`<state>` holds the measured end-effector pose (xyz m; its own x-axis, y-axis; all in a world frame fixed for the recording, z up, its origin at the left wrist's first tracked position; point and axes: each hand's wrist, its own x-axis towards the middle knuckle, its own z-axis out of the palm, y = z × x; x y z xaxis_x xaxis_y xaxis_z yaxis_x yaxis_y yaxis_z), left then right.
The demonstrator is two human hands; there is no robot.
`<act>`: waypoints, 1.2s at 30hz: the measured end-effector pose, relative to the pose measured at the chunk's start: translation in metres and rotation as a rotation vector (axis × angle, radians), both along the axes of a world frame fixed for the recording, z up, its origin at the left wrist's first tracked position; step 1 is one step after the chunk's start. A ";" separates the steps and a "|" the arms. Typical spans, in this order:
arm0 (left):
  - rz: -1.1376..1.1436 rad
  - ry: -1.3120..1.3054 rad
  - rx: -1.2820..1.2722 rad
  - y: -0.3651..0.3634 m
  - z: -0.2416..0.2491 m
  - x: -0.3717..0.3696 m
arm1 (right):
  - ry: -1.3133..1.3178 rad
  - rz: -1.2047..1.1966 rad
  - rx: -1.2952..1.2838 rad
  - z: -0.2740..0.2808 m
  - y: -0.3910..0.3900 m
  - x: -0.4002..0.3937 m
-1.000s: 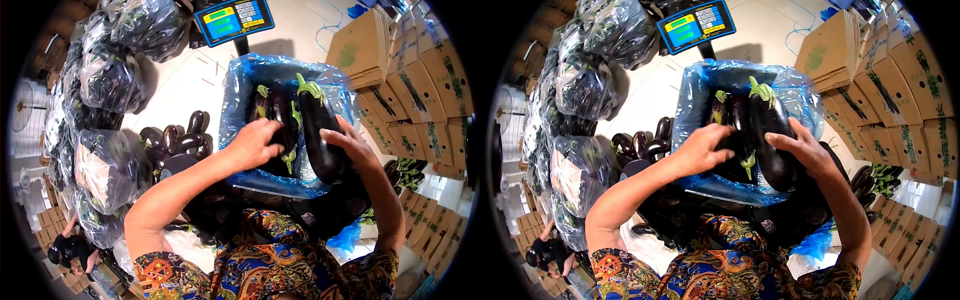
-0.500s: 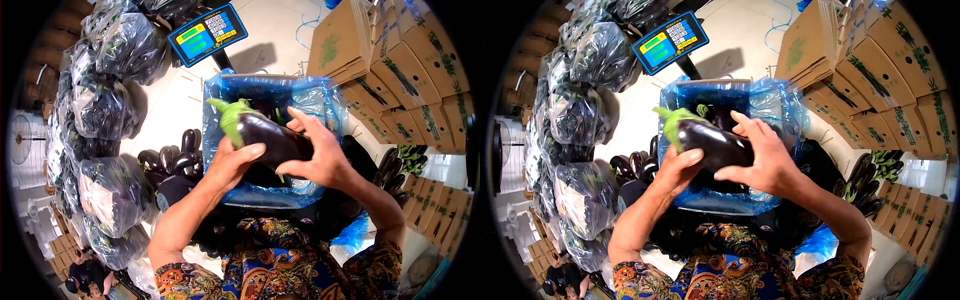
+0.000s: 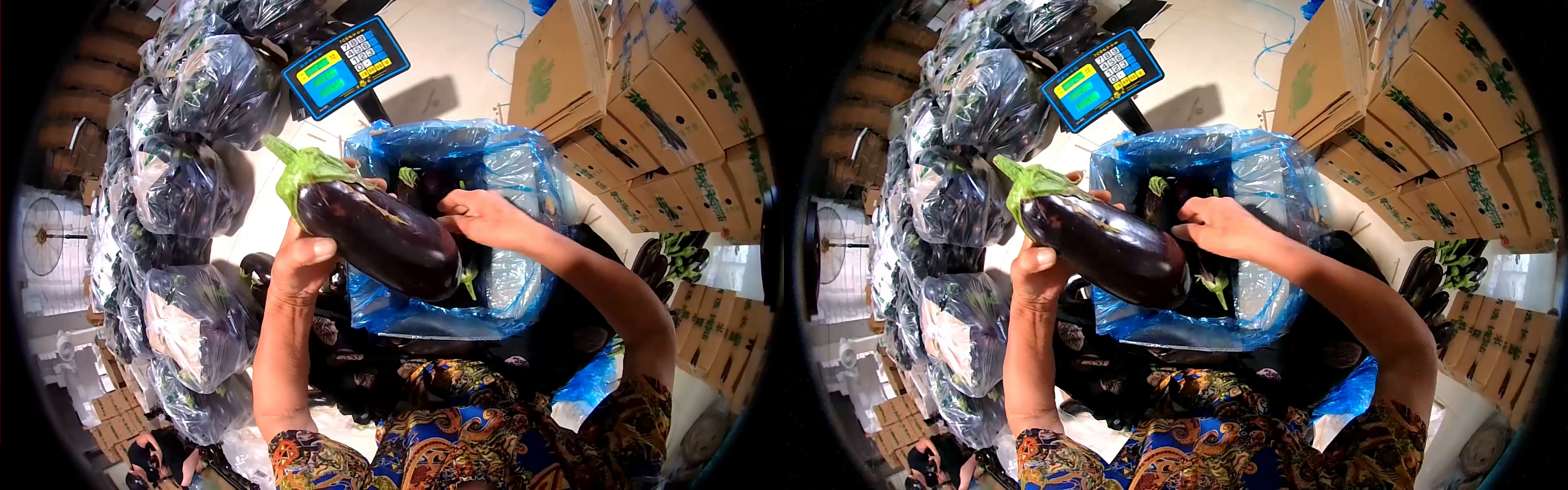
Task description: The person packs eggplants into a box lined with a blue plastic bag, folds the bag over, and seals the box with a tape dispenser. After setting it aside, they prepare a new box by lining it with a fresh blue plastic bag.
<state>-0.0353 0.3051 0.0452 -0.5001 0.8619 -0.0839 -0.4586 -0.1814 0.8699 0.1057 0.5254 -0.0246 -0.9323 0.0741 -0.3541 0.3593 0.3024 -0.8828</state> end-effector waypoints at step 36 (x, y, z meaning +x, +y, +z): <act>0.254 -0.172 -0.353 -0.001 -0.031 -0.004 | -0.030 -0.243 -0.057 0.032 0.023 -0.039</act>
<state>-0.0397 0.3040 0.0138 -0.6446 0.6182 -0.4498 -0.5808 -0.0134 0.8139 0.0663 0.5481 0.0074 -0.8786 0.2736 -0.3914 0.4417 0.1538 -0.8839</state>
